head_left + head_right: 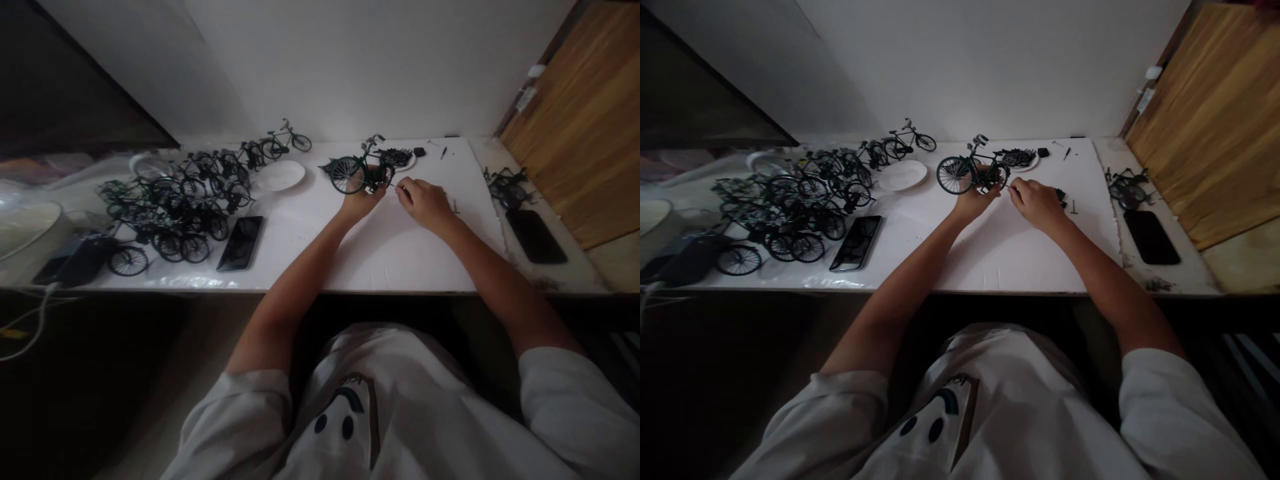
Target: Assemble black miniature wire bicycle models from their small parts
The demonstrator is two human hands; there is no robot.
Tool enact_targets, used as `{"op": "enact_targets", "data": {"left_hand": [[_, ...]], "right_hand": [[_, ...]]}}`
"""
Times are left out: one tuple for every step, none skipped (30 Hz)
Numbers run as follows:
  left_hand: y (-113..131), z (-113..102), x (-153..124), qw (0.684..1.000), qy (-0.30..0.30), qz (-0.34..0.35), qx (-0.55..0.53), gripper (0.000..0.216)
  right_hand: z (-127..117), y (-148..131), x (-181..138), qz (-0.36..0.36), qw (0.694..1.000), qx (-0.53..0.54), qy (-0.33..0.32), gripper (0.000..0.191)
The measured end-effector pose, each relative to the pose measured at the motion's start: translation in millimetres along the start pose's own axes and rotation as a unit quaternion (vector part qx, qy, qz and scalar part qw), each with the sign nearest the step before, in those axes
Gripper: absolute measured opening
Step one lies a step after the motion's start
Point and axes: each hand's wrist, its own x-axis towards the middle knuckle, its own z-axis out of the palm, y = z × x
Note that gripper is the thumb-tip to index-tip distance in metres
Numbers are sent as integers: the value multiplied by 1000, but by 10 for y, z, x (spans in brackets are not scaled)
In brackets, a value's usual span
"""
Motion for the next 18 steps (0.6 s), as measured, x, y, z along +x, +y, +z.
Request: {"op": "enact_targets", "data": {"left_hand": [[-9, 0, 7, 1000, -15, -14, -16, 34], [-13, 1, 11, 999, -26, -28, -32, 33], [-11, 3, 14, 998, -32, -42, -45, 33], [-3, 5, 14, 996, -33, -55, -54, 34], [11, 8, 12, 995, -29, -68, -60, 35], [30, 11, 10, 995, -25, -78, -63, 38], [51, 14, 6, 994, -22, -85, -65, 41], [73, 18, 2, 994, -19, -89, -66, 43], [95, 22, -1, 993, -15, -91, -67, 45], [112, 27, -5, 994, -11, -91, -67, 46], [126, 33, -9, 994, -7, -88, -65, 46], [133, 39, -12, 994, -5, -85, -63, 45], [136, 47, -17, 995, -3, -83, -61, 44], [133, 56, -21, 995, -1, -81, -59, 42], [126, 67, -26, 995, 1, -80, -56, 41], [117, 79, -32, 995, 6, -78, -54, 41], [106, 91, -37, 996, 11, -76, -51, 40], [96, 103, -42, 996, 16, -73, -48, 40]], "right_hand": [[22, 17, 9, 3, 1000, -1, 1, 37], [44, 32, 19, 7, 1000, 0, 1, 38], [66, 45, 28, 11, 1000, 5, 0, 38], [83, 54, 36, 14, 1000, 15, -4, 38], [94, 59, 42, 17, 999, 30, -9, 38], [99, 59, 45, 22, 998, 48, -14, 37], [97, 54, 45, 28, 997, 71, -19, 37], [89, 44, 43, 33, 995, 96, -22, 37], [78, 29, 38, 38, 992, 122, -24, 37], [65, 9, 31, 42, 988, 149, -23, 38], [52, -13, 22, 47, 983, 176, -21, 39], [43, -38, 13, 52, 977, 205, -19, 41], [37, -64, 4, 59, 969, 238, -17, 43], [35, -90, -4, 69, 959, 274, -14, 45], [36, -114, -9, 82, 946, 313, -12, 48], [41, -136, -10, 98, 930, 353, -10, 50], [47, -154, -7, 116, 912, 392, -11, 53], [54, -167, 0, 137, 892, 431, -14, 56]]}}
